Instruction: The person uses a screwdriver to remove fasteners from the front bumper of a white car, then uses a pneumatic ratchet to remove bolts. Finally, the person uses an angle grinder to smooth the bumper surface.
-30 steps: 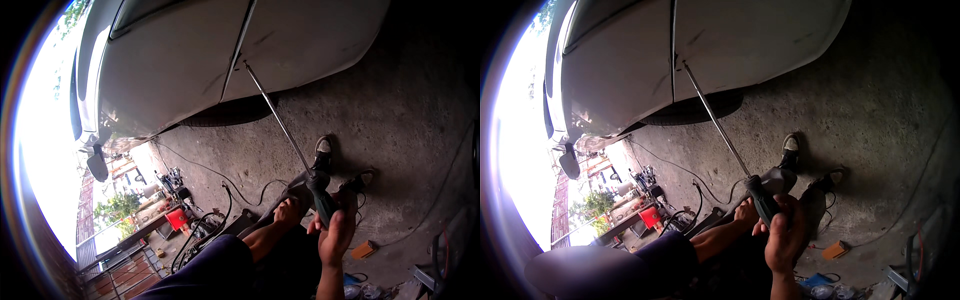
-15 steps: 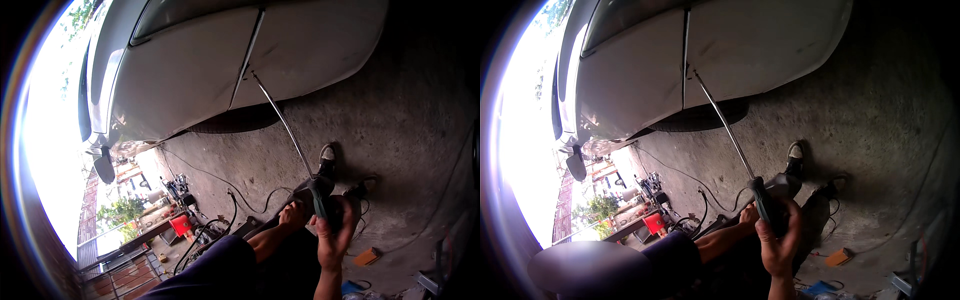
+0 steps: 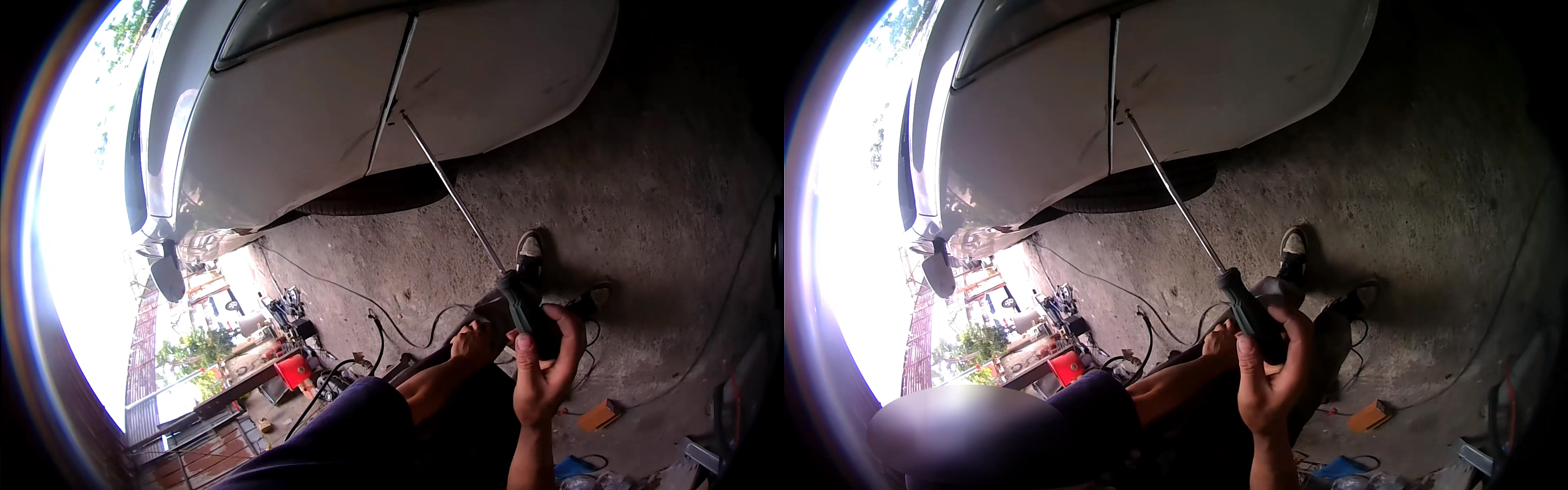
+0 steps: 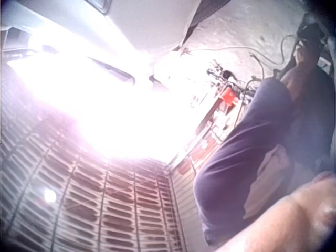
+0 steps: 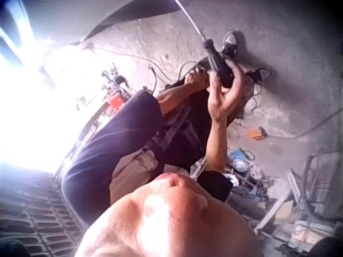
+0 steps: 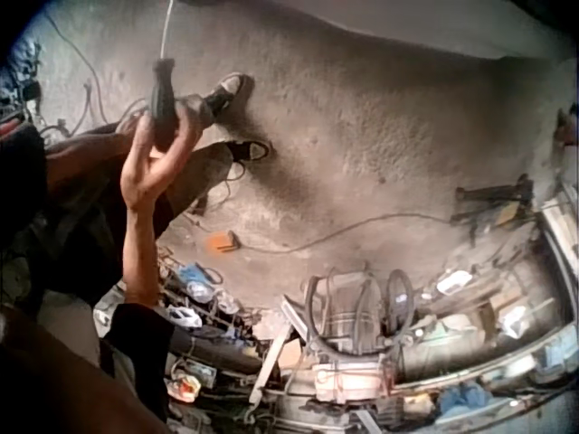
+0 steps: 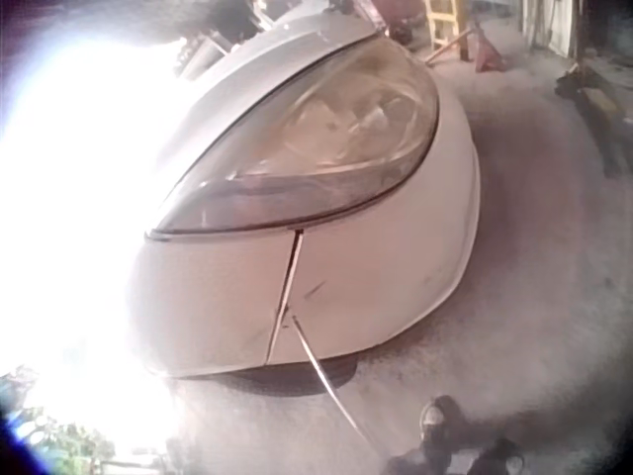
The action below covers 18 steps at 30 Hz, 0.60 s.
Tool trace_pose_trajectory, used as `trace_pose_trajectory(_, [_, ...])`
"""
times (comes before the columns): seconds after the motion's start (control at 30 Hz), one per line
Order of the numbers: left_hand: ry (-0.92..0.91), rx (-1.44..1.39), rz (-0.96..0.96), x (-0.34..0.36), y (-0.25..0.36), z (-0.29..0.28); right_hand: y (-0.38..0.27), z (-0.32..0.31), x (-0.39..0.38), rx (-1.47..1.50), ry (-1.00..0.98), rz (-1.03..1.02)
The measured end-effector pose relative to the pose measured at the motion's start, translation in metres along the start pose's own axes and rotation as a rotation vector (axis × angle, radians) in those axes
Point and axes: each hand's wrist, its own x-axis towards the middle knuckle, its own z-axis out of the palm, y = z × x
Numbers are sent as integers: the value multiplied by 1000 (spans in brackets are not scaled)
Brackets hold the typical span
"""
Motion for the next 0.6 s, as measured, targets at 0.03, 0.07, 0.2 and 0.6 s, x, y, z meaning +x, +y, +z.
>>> trace_pose_trajectory(0.03, [-18,-11,8,1,-2,-1,-1,3,2,-78,42,-44])
trace_pose_trajectory(0.07, [3,-52,8,4,-5,5,-3,6,4,-158,88,-85])
trace_pose_trajectory(0.2, [19,34,-25,4,4,-9,-27,11,15,490,218,706])
trace_pose_trajectory(0.6, [-118,-404,-36,39,-21,-42,-6,1,-7,-277,-69,-54])
